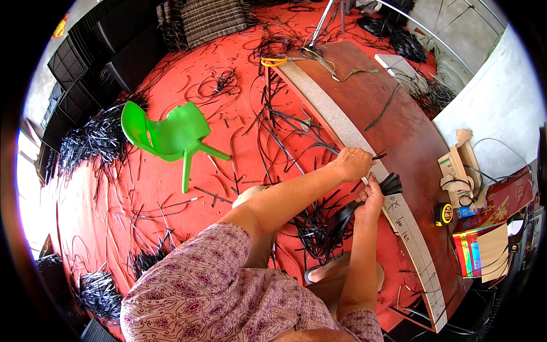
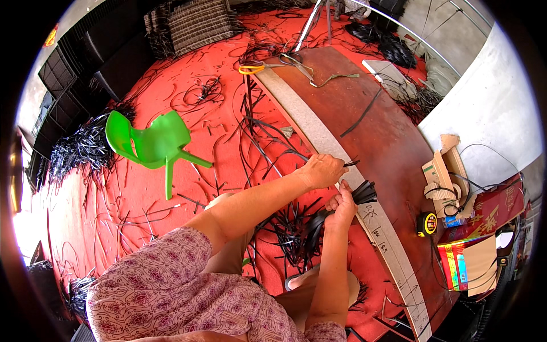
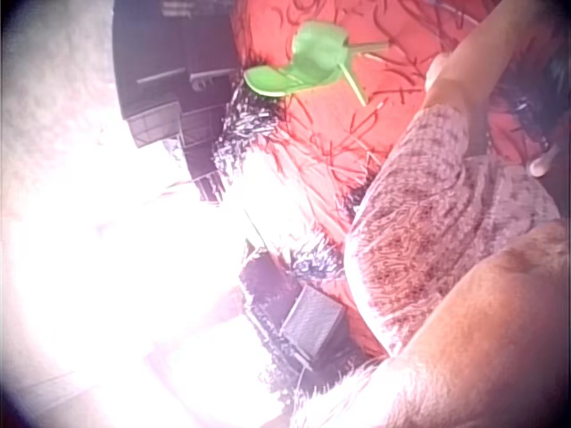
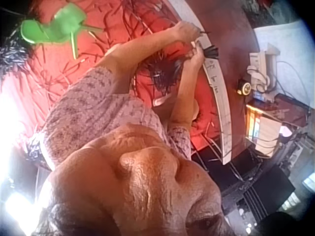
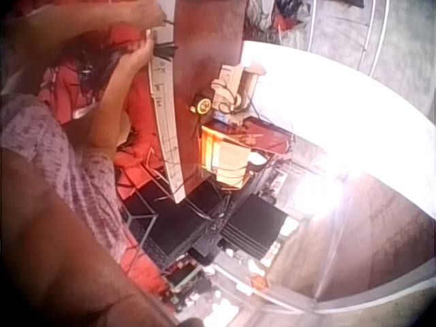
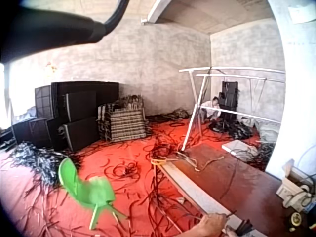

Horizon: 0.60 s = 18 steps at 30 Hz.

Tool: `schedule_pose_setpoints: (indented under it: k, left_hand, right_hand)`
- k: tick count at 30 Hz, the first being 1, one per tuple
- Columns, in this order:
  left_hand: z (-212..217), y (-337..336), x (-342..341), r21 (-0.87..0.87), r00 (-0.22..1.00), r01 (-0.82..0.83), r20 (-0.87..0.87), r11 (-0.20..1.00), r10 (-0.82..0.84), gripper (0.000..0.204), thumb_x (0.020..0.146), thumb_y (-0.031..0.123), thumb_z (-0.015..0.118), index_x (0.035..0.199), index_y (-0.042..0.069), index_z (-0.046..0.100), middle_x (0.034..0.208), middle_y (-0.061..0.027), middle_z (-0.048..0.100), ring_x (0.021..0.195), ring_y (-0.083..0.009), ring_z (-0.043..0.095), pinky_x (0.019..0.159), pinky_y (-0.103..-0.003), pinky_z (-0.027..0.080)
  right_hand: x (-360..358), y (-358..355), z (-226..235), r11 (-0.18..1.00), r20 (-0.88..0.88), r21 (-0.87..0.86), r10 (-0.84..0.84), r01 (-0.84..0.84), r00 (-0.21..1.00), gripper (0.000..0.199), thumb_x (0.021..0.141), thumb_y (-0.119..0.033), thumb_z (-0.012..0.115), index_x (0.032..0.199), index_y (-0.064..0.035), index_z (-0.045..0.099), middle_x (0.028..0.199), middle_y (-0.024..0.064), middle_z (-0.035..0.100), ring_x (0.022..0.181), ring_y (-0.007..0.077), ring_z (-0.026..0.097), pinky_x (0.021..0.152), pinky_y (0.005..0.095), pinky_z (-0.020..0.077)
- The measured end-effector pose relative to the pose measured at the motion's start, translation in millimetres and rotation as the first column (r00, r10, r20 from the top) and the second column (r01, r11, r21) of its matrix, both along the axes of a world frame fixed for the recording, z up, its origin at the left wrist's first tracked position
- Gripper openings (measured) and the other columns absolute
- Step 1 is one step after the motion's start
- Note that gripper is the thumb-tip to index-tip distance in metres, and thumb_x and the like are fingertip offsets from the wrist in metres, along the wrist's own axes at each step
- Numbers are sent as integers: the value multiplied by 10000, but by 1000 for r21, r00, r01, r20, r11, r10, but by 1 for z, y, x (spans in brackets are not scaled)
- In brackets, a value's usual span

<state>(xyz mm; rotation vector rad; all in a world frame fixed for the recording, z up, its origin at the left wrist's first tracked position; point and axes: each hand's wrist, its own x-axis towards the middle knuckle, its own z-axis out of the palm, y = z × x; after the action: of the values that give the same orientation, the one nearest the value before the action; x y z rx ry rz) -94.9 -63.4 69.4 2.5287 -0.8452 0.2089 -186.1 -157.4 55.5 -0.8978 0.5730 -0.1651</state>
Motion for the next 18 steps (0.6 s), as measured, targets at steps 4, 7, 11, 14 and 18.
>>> schedule_pose_setpoints:
  k: [4, 7, 11, 14, 18]
  left_hand:
    - [4, 1, -1, 9, 1000, -11, -20, 1000, 11, 375, 928, 353, 511, 810, 20, 635, 715, -200, 648, 729, -351, 670, 663, -433, 535]
    - [4, 2, -1, 12, 1000, -15, -13, 1000, 16, 373, 928, 354, 511, 817, 19, 634, 723, -195, 651, 732, -346, 671, 668, -429, 534]
    - [4, 2, -1, 31, 1000, -11, 6, 999, 11, 370, 929, 355, 511, 830, 19, 632, 733, -191, 654, 734, -343, 671, 669, -425, 534]
    - [5, 2, -2, 30, 1000, -13, -7, 999, 13, 368, 929, 357, 511, 838, 22, 634, 740, -191, 655, 741, -343, 671, 671, -426, 533]
    - [3, 1, -1, 30, 1000, -12, -23, 999, 13, 366, 930, 357, 509, 849, 24, 638, 750, -195, 656, 753, -346, 671, 675, -428, 532]
  right_hand:
    - [0, 1, 2, 1000, -9, -5, -8, 8, 1000, 192, 885, -207, 611, 1035, -88, 631, 575, -81, 305, 459, 53, 302, 445, 237, 261]
    - [0, 1, 0, 1000, -3, -5, -13, 13, 1000, 197, 882, -203, 613, 1037, -83, 633, 575, -80, 314, 456, 53, 305, 441, 237, 262]
    - [1, 1, 0, 1000, 6, 9, -12, 12, 1000, 195, 878, -193, 617, 1036, -80, 627, 567, -78, 311, 453, 59, 302, 440, 242, 264]
    - [0, 0, 1, 1000, -1, 8, -12, 12, 1000, 192, 878, -185, 617, 1041, -84, 619, 559, -72, 302, 461, 68, 295, 450, 251, 258]
    - [1, 0, 1, 1000, -11, 12, -17, 18, 1000, 182, 877, -183, 621, 1032, -88, 624, 558, -72, 308, 456, 66, 297, 445, 250, 253]
